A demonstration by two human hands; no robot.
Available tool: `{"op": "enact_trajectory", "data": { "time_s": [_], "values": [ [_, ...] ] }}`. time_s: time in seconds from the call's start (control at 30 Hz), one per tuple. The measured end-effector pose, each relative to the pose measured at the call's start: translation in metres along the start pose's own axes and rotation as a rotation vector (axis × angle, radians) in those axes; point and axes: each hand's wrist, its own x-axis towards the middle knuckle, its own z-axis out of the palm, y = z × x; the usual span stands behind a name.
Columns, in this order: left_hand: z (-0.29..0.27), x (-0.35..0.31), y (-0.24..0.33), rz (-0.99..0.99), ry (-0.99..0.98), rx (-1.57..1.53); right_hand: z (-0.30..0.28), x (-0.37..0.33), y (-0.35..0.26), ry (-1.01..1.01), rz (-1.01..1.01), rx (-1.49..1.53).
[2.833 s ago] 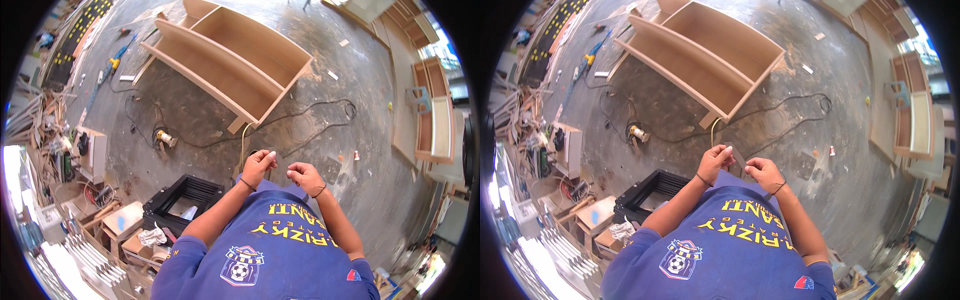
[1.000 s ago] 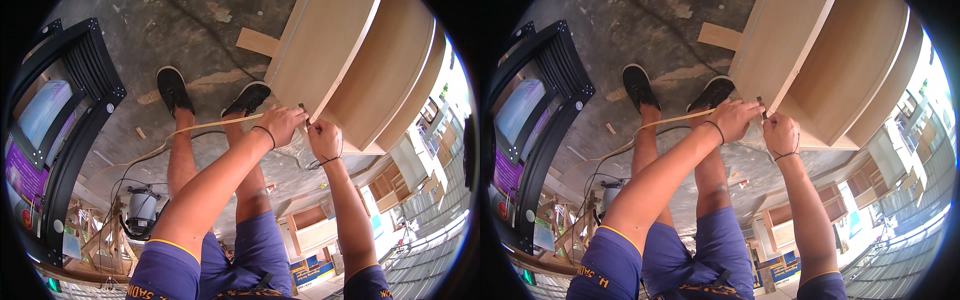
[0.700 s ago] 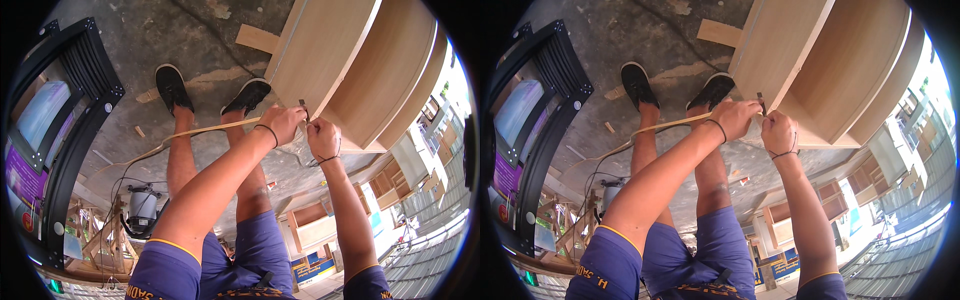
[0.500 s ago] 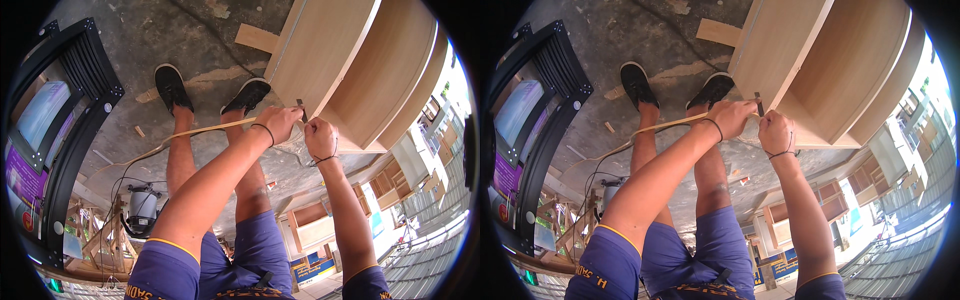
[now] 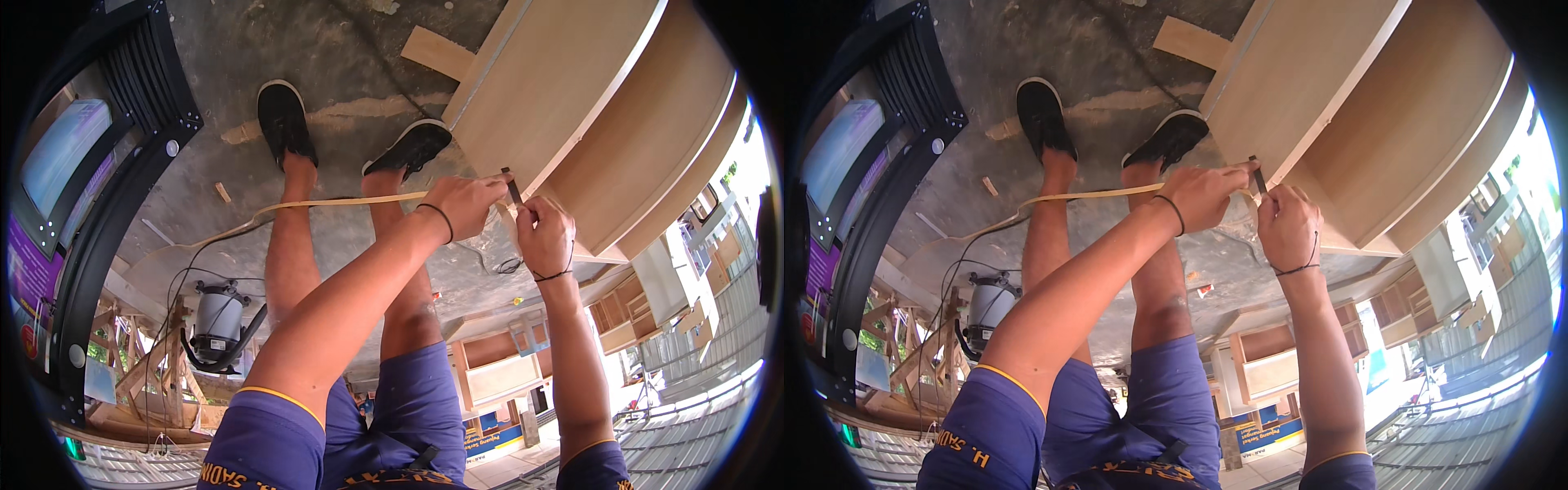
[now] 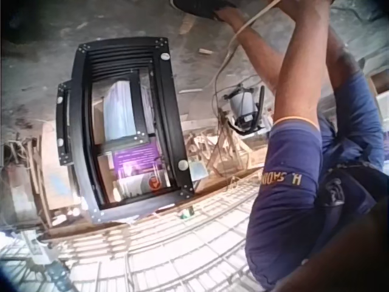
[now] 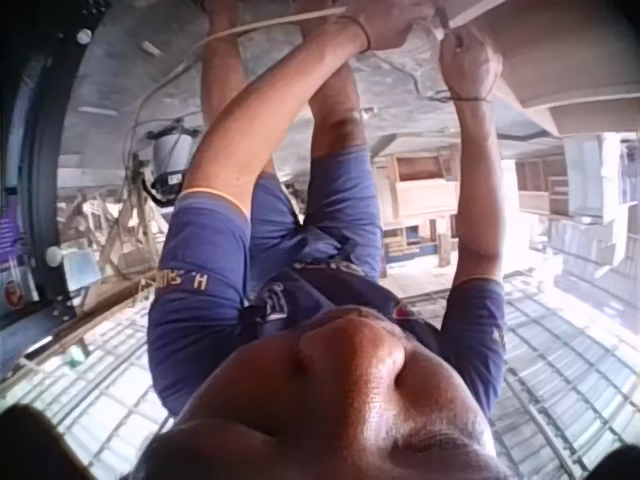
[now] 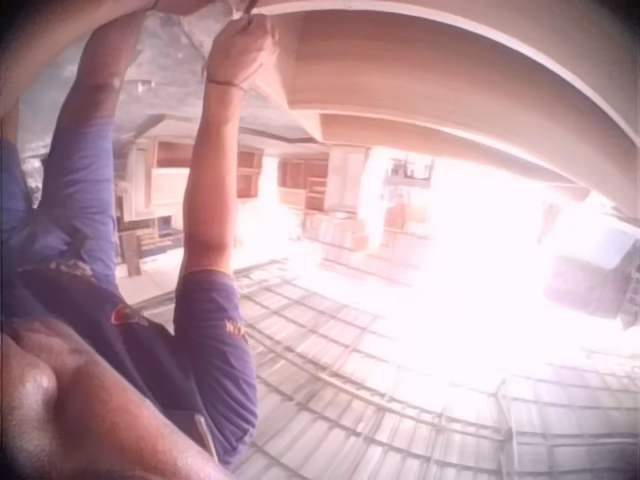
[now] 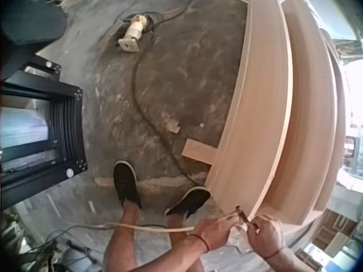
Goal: The person scrapes the edges of a wooden shelf unit using a small blade to trim excess material along the seams.
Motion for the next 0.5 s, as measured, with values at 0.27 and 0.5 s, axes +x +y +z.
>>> {"op": "enact_trajectory", "data": {
  "time_s": [0.27, 0.5],
  "values": [
    [0.003, 0.0, -0.006, -0.013, -0.022, -0.001, 0.011, -0.007, 0.004, -0.01, -0.042, -0.023],
    [0.007, -0.004, -0.01, 0.015, 0.021, 0.013, 0.011, -0.003, 0.004, -0.035, -0.073, -0.012]
  ]
}}
